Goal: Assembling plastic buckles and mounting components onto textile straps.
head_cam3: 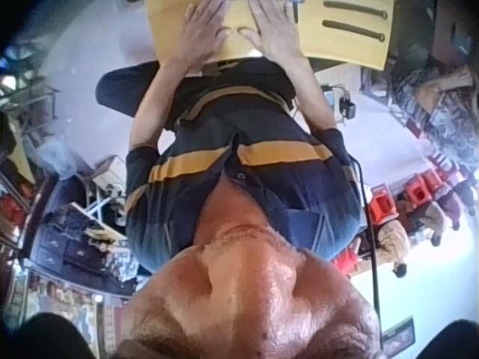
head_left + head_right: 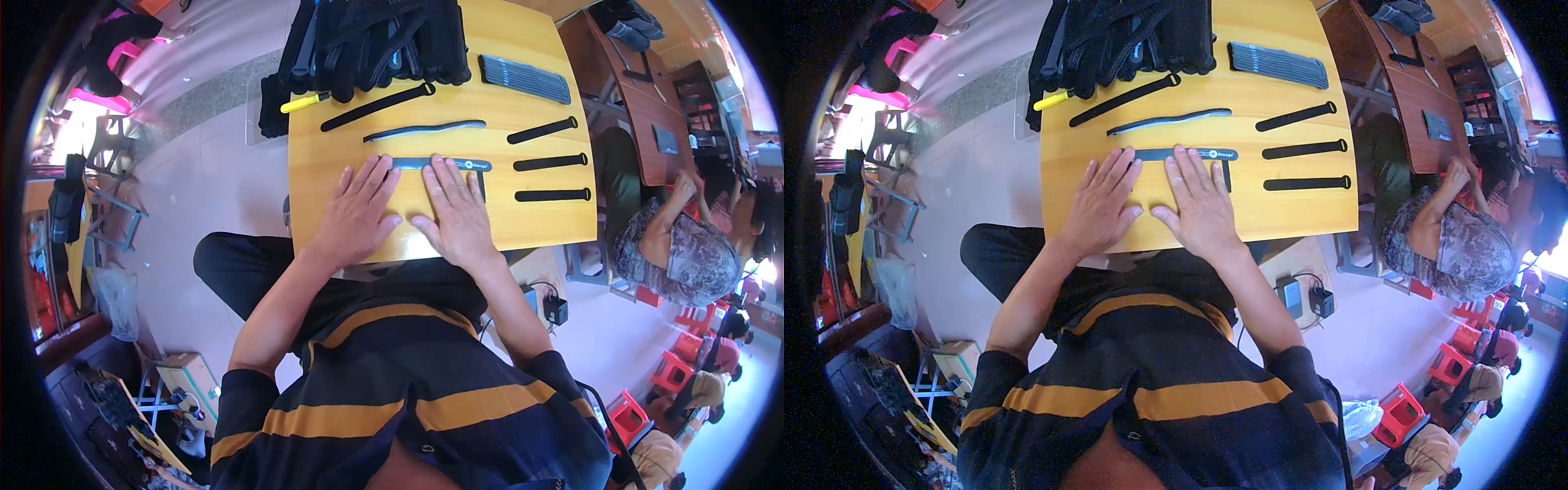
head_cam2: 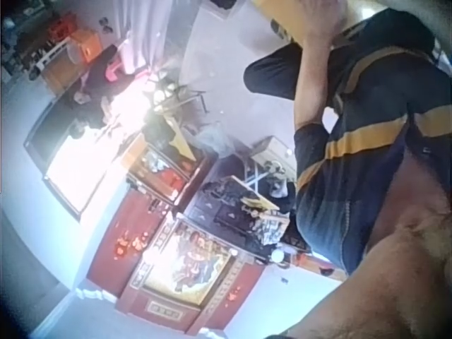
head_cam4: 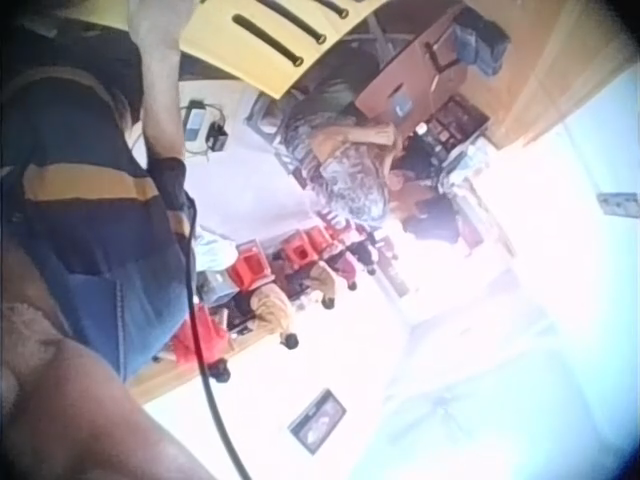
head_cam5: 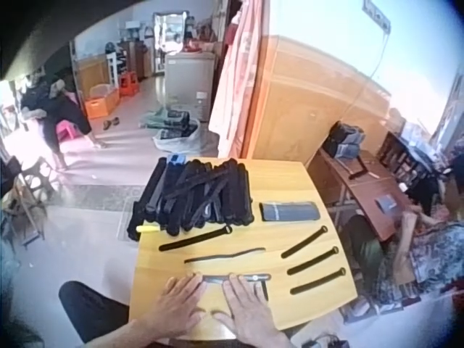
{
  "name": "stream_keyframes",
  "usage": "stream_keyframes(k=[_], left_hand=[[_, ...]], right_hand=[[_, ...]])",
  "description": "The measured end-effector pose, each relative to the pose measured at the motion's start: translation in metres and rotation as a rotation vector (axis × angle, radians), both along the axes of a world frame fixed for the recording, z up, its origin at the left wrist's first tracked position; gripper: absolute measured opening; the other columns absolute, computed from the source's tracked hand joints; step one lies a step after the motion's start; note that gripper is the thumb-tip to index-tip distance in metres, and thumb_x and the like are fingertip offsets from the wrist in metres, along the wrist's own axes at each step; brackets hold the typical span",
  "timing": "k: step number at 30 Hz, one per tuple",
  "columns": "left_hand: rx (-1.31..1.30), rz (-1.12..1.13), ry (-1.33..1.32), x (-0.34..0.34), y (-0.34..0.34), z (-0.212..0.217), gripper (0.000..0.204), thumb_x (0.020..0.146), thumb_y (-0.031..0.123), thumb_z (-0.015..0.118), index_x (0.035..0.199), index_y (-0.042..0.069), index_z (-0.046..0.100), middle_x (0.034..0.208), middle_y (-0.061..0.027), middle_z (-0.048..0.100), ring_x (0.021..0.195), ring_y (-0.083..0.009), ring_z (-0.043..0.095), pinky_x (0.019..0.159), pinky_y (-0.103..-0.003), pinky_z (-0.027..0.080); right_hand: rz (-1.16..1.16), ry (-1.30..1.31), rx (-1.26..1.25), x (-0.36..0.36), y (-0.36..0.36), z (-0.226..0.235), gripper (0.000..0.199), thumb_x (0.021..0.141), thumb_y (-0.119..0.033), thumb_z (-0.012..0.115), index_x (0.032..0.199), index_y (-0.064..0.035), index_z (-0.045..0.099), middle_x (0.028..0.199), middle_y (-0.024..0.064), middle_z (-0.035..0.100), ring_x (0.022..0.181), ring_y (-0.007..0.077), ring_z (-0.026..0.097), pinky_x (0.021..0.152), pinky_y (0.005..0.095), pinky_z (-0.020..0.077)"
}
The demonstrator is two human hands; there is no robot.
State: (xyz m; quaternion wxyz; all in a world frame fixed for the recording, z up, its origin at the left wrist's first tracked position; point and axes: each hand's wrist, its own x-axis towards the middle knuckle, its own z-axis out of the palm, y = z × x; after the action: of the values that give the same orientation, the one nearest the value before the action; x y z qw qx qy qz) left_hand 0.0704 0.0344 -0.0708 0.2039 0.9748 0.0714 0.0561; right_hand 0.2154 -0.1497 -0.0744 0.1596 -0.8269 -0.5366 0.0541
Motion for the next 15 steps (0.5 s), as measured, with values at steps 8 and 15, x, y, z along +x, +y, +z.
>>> stream_keyframes(k=[8, 15], left_hand=[[-0.010, 0.000, 0.008, -0.001, 0.002, 0.002, 0.073, 0.097, 0.032, 0.064, 0.159, 0.007, 0.035, 0.168, -0.0135, 0.031, 0.157, -0.0338, 0.026, 0.127, -0.054, 0.021], [0.059, 0.014, 0.035, -0.003, 0.001, -0.002, 0.077, 0.098, 0.044, 0.061, 0.159, 0.004, 0.036, 0.169, -0.0137, 0.030, 0.159, -0.0314, 0.024, 0.128, -0.053, 0.019]], right_hand=[[-0.149, -0.063, -0.043, 0.034, -0.037, -0.003, 0.085, 0.100, -0.059, 0.055, 0.161, -0.0029, 0.035, 0.169, 0.0178, 0.032, 0.157, 0.0344, 0.028, 0.126, 0.0573, 0.0224], [-0.181, -0.052, 0.007, 0.038, -0.044, -0.007, 0.081, 0.102, -0.057, 0.054, 0.160, -0.0032, 0.037, 0.168, 0.0186, 0.034, 0.156, 0.0365, 0.030, 0.125, 0.0576, 0.0248]])
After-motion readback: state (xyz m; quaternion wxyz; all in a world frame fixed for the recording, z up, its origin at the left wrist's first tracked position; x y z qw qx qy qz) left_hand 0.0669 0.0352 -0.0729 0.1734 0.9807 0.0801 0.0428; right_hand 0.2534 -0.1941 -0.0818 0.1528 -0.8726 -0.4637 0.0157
